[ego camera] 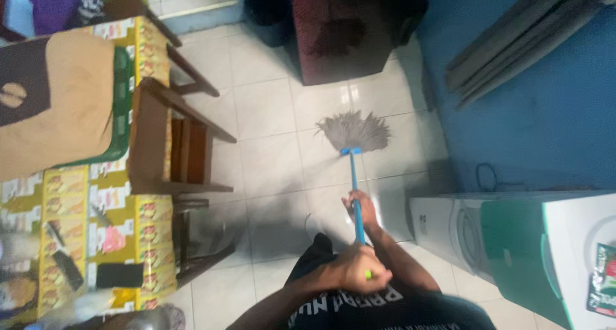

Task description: The person mops the tiled floor using a mop, moving it back and forth across different sections of the room.

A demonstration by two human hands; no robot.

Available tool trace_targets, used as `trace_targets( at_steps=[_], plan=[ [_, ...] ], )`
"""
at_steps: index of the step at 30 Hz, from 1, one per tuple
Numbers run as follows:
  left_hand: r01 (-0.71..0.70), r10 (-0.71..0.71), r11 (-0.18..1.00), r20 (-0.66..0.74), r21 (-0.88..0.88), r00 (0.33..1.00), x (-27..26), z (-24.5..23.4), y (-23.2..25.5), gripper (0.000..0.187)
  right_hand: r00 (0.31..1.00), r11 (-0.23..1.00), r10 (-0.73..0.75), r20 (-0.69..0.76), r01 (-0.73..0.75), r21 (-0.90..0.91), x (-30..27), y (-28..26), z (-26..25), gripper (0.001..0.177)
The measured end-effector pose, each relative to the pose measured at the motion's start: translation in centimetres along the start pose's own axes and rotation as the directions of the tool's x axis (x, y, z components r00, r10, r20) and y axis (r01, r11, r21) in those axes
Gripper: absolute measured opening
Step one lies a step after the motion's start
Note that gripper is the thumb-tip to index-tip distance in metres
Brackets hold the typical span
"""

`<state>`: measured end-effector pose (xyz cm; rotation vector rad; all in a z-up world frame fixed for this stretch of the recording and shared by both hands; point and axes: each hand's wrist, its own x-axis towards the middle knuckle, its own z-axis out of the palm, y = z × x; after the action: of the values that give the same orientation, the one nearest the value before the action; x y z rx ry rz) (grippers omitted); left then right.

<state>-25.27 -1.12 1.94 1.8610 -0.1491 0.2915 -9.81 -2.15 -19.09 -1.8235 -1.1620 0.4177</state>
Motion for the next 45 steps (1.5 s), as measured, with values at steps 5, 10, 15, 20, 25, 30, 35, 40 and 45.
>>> trace_targets(
  at_steps=[5, 10, 15, 20, 25, 30, 35, 40, 45],
  plan=[
    [-0.05, 0.052, 0.998, 0.049, -0.046, 0.997, 3.5, 1.1, 5.3, 0.041, 0.998, 0.99, 0.028, -0.048, -0.034, -0.134, -4.3, 0.0, -2.6, 0.031],
    [-0.131, 0.133, 0.988, 0.023, -0.087, 0.991, 5.9, 4.5, 5.7, 0.036, 0.978, 0.976, 0.147, 0.145, -0.12, -0.181, -7.6, 1.9, -6.4, 0.036],
    [-0.104, 0.108, 0.992, -0.04, 0.077, 0.993, 6.8, 7.3, 3.2, 0.041, 0.991, 0.99, 0.118, 0.056, -0.113, -0.081, -5.0, 2.6, -7.1, 0.035],
    [0.095, -0.09, 0.995, -0.115, 0.037, 0.989, 6.2, 9.9, 3.9, 0.048, 0.988, 0.997, 0.074, 0.132, -0.07, -0.04, -4.5, 3.9, -8.5, 0.03],
    [0.204, -0.227, 0.973, -0.303, -0.105, 0.926, 7.5, 12.1, 6.4, 0.051, 0.977, 0.989, 0.102, 0.19, -0.078, -0.127, -6.7, 5.8, -8.0, 0.034],
    [0.05, -0.047, 0.999, -0.24, 0.003, 0.97, 7.6, 11.9, 8.9, 0.043, 0.979, 0.995, -0.053, 0.198, 0.069, -0.073, -10.5, 5.4, -9.7, 0.033],
    [-0.009, 0.02, 0.997, -0.152, 0.077, 0.988, 7.9, 14.4, 7.3, 0.045, 0.988, 0.988, -0.156, -0.015, 0.156, -0.01, -11.1, 5.7, -10.0, 0.022],
    [0.087, -0.089, 0.996, -0.11, -0.021, 0.99, 6.9, 16.1, 4.0, 0.044, 0.98, 0.985, -0.167, 0.112, 0.161, 0.055, -7.9, 7.2, -10.0, 0.021],
    [0.147, -0.126, 0.988, -0.322, 0.043, 0.938, 7.5, 15.4, 6.3, 0.047, 0.985, 0.987, -0.16, 0.066, 0.157, 0.041, -7.9, 5.2, -10.2, 0.031]
  ],
)
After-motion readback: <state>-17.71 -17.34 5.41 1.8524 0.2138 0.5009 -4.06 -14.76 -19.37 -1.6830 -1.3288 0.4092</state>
